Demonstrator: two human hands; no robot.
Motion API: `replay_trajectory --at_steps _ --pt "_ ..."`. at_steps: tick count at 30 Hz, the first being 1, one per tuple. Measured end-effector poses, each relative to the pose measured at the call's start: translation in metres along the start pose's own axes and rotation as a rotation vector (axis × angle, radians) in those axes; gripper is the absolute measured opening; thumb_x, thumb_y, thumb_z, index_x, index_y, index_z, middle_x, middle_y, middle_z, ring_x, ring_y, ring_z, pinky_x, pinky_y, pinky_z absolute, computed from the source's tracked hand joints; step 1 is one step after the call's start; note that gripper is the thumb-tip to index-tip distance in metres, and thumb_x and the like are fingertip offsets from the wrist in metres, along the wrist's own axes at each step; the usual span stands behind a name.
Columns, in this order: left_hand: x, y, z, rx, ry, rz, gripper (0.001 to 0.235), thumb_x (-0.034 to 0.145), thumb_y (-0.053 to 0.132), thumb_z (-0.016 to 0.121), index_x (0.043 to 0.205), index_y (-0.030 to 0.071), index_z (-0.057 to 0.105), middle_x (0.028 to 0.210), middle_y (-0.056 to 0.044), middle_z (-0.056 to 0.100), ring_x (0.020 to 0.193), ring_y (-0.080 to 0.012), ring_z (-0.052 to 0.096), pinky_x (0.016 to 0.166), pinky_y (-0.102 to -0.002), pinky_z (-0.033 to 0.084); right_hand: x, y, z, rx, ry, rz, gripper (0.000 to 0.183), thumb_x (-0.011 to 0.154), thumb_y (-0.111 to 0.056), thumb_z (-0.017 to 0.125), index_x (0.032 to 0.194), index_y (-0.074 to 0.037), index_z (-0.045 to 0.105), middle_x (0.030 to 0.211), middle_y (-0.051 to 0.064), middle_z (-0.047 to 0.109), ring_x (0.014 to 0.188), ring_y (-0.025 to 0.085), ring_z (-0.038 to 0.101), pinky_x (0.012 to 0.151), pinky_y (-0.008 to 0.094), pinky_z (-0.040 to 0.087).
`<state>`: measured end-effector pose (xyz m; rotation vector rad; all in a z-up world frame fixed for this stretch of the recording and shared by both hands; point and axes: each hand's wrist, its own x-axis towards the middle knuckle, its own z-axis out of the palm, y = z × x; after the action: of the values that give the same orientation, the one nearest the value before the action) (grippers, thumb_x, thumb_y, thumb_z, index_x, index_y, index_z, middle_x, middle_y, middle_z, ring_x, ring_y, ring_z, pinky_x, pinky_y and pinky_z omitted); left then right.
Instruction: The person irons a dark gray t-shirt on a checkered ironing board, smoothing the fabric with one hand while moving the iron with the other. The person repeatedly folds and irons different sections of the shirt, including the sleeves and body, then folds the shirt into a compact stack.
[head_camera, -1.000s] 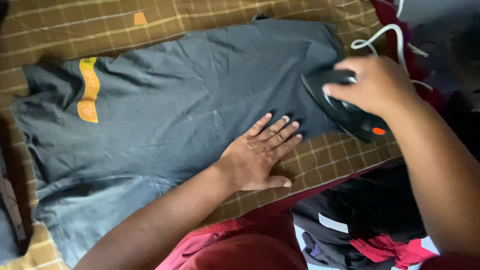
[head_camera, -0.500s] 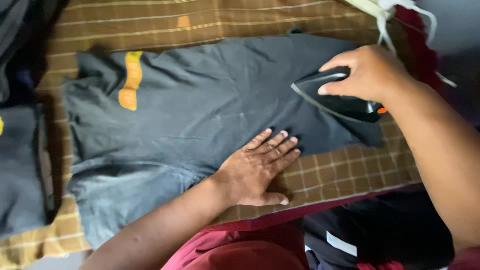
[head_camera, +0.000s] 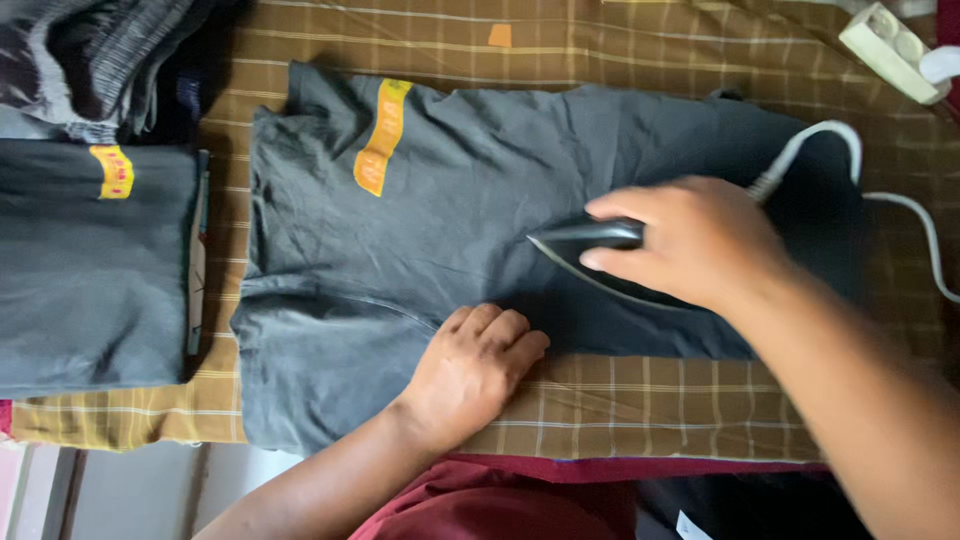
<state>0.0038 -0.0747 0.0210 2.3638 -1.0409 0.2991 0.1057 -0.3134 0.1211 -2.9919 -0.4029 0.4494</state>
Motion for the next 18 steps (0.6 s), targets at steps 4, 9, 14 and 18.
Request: replay_trajectory --at_steps 4,9,14,18 --pt "-0.005 -0.003 0.002 0.002 -0.004 -0.001 0.016 0.1 0.016 0.058 0.108 0.015 0.071 0.096 -0.005 0.059 0.081 -0.0264 0.056 0.074 -0.039 0.047 0.026 -0.046 -0.008 0.026 -0.005 0.06 0.052 0.078 -0.055 0.075 0.123 -0.03 0.075 0.103 0.01 0.078 0.102 0.038 0.07 0.083 0.051 0.052" --pt "-0.013 -0.014 -0.033 -0.031 0.134 -0.116 0.018 0.099 0.034 0.067 0.099 0.018 0.074 0.095 -0.003 0.068 0.081 -0.0289 0.064 0.069 -0.044 0.043 0.009 -0.074 -0.014 0.086 -0.117 0.039 0.053 0.072 -0.05 0.079 0.121 -0.03 0.076 0.115 -0.002 0.078 0.109 0.027 0.072 0.09 0.043 0.053" --pt "-0.064 -0.056 -0.09 0.194 0.363 -0.498 0.018 0.09 0.017 0.076 0.108 0.016 0.075 0.116 -0.008 0.073 0.102 -0.0289 0.07 0.085 -0.046 0.049 0.015 -0.103 0.002 -0.021 -0.145 -0.011 0.052 0.077 -0.057 0.075 0.123 -0.034 0.071 0.108 0.001 0.079 0.105 0.033 0.072 0.088 0.05 0.054" --pt "-0.1 -0.062 -0.102 0.348 0.404 -0.867 0.062 0.084 0.025 0.083 0.138 0.007 0.058 0.136 -0.018 0.06 0.126 -0.0359 0.057 0.107 -0.049 0.045 0.05 -0.146 0.0 -0.09 -0.061 -0.031 0.05 0.087 -0.057 0.071 0.127 -0.027 0.069 0.092 0.011 0.079 0.095 0.041 0.073 0.08 0.055 0.055"
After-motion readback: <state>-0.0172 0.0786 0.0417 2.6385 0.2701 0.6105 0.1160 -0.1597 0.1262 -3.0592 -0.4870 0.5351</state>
